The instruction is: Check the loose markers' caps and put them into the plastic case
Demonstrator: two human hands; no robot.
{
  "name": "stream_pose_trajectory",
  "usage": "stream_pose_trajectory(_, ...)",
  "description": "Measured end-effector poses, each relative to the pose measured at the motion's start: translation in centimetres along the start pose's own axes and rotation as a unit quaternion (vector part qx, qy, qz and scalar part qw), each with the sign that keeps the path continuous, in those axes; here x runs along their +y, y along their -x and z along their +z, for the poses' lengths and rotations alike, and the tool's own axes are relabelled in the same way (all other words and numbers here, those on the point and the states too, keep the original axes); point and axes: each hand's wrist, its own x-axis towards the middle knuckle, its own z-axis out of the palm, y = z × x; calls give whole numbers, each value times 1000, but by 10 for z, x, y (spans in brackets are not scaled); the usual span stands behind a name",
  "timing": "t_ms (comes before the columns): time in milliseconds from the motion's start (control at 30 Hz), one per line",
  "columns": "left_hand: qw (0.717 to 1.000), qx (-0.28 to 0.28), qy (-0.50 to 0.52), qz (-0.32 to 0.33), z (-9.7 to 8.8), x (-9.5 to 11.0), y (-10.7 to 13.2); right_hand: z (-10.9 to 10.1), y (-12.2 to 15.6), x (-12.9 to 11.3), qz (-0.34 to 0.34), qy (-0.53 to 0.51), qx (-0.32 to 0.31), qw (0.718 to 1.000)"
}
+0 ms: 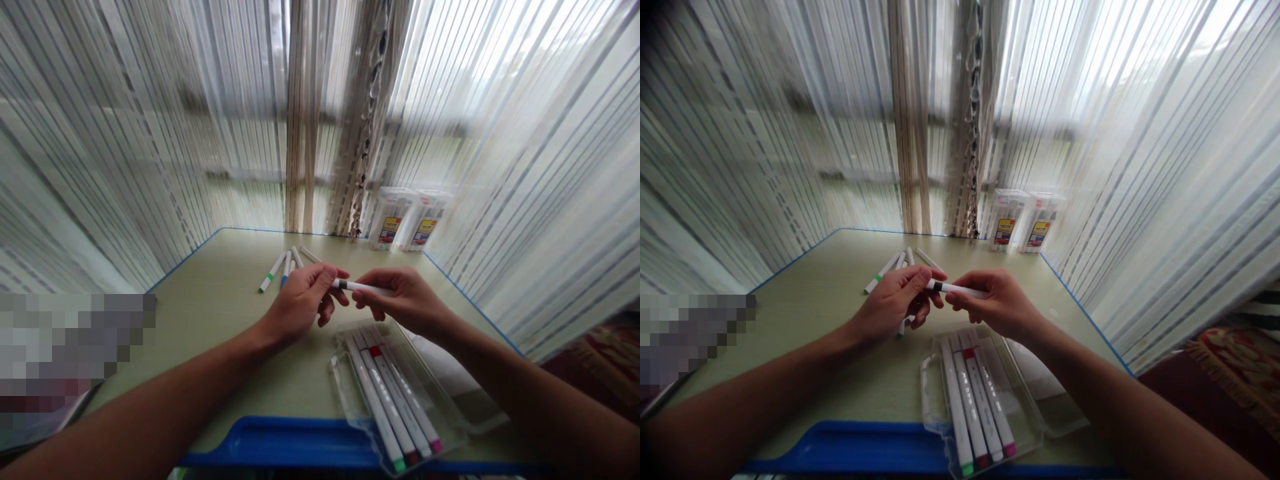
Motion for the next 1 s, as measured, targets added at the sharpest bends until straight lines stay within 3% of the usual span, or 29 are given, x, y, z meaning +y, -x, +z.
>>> stream_pose_trajectory(300, 1000, -21, -22, 4, -1, -1, -2, 1, 1, 0, 0, 17, 20, 1000)
stream_pose_trajectory(667, 996, 45, -55, 58, -6, 2, -5, 2, 1, -1, -38, -13, 12, 999)
stream_pose_trajectory(867, 997, 5, -59, 50, -7, 1, -3, 3, 2, 2, -61, -15, -26, 998)
stream_pose_trajectory(1000, 997, 6, -50, 51, -5, 1, -2, 3, 3, 2, -75, -11, -13, 997)
